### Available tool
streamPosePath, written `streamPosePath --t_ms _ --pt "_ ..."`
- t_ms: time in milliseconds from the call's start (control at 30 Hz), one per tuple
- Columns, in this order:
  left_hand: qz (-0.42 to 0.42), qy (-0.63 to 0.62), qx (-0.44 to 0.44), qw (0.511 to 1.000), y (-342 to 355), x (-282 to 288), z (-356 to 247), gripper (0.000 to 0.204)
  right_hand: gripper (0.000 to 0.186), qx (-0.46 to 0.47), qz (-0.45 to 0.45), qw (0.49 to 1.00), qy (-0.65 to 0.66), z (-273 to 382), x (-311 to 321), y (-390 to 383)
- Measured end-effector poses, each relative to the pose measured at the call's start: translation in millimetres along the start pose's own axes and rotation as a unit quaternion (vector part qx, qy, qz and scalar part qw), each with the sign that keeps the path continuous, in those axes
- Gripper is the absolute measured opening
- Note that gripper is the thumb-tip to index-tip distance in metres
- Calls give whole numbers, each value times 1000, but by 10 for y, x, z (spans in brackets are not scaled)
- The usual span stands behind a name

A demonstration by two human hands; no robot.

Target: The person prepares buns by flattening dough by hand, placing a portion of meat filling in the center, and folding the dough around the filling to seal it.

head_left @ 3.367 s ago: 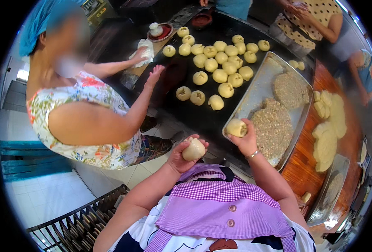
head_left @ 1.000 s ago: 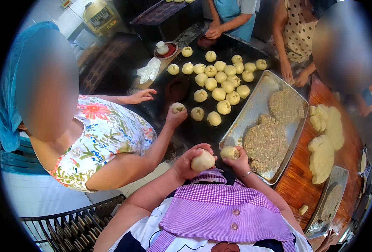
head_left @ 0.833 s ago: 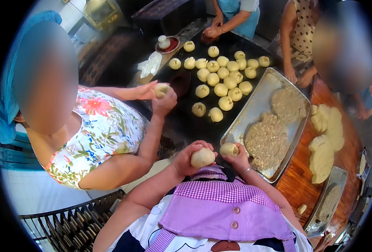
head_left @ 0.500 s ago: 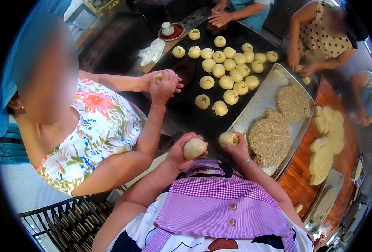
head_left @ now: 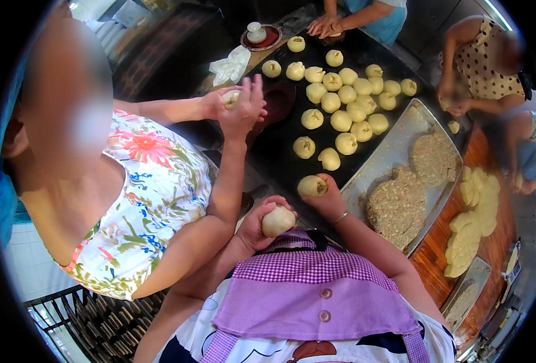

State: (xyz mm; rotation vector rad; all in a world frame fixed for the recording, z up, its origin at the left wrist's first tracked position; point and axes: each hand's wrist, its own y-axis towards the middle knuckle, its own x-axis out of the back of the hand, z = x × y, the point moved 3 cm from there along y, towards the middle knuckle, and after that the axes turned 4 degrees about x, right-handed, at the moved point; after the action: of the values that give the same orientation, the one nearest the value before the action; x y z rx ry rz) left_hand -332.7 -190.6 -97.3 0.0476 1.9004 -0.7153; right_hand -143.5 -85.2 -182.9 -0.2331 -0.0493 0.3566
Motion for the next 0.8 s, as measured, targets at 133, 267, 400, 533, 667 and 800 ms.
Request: streamPosePath --t_ms 133,267,400,533,667,800 --pt "9 23 -5 1000 -25 69 -9 22 76 59 2 989 -137 8 -244 16" --pt "-80 9 -30 996 -28 99 27 15 76 144 12 970 -196 414 -512 397" --pt "-197 80 -127 969 119 313 111 18 74 234 -24 929 -286 626 -542 730" --pt "-238 123 -199 943 281 354 161 18 66 222 -25 921 -319 550 -228 352" --pt "-254 213 -285 899 696 311 283 19 51 189 -56 930 -310 74 395 -686" --pt "-236 266 -377 855 1360 -202 307 23 43 123 -143 922 -338 -354 970 -1737"
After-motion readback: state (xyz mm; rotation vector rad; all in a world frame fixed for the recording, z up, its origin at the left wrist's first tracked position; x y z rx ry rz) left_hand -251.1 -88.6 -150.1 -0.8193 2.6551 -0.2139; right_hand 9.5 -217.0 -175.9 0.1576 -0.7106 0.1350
